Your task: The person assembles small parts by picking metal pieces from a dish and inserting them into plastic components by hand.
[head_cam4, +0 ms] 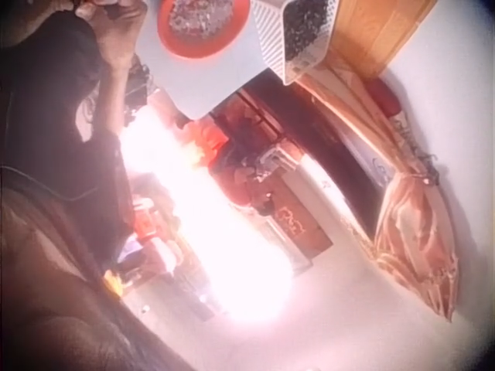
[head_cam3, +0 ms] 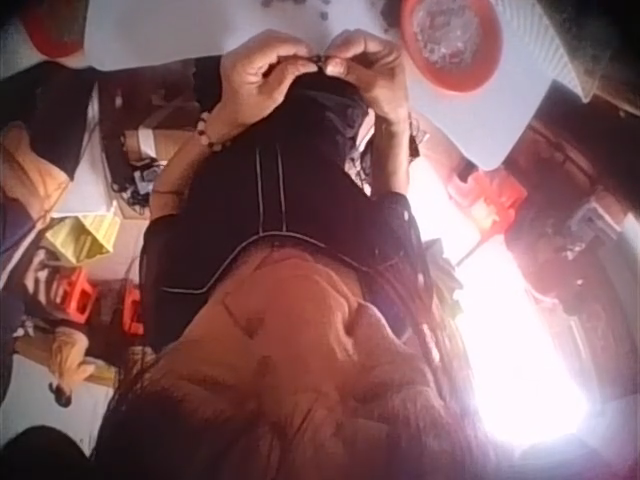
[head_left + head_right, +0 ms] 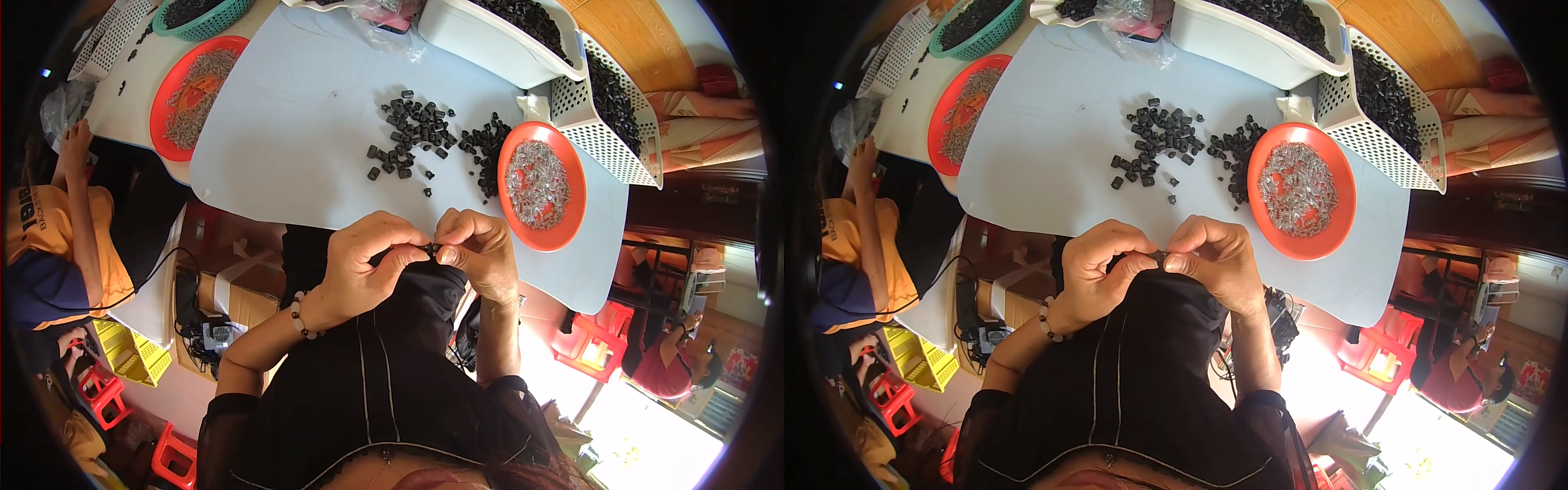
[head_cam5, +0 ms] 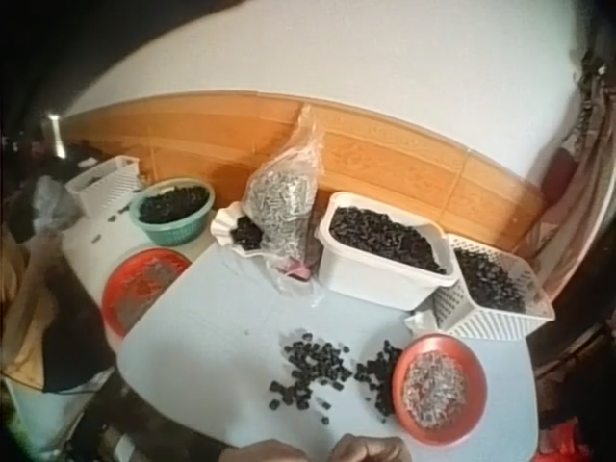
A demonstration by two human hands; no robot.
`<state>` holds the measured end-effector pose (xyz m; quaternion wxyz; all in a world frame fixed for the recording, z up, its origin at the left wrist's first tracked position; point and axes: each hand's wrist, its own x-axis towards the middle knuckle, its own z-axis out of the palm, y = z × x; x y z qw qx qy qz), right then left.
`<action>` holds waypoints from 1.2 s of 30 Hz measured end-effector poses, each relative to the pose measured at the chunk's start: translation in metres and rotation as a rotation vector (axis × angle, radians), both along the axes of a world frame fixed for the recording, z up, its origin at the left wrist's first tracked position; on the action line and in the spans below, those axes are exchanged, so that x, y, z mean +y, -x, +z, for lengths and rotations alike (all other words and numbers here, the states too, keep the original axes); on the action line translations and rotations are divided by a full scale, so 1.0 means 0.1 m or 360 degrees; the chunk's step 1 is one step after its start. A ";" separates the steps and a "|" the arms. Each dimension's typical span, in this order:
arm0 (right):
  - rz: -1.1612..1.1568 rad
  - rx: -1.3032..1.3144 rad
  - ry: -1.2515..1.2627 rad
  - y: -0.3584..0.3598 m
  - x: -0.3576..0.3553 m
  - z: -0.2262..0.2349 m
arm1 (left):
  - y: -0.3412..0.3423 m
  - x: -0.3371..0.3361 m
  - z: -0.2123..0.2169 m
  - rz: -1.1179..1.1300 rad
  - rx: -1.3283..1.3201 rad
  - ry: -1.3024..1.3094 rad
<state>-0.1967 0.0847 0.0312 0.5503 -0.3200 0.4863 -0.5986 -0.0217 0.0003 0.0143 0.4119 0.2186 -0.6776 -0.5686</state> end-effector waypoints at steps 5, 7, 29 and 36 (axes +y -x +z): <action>-0.0012 0.0005 0.0007 -0.03 0.01 0.01 | 0.00 0.02 -0.04 -0.0031 -0.0005 -0.0120; -0.0007 0.0017 -0.0002 -0.03 0.01 0.00 | 0.00 0.03 -0.04 -0.0038 -0.0003 -0.0136; 0.0274 -0.0200 -0.0169 -0.05 0.03 0.04 | -0.14 0.05 0.04 0.0020 -0.0027 0.0554; 0.0301 -0.0276 -0.0198 -0.08 -0.01 0.00 | -0.15 0.06 0.00 0.0077 -0.0041 0.0632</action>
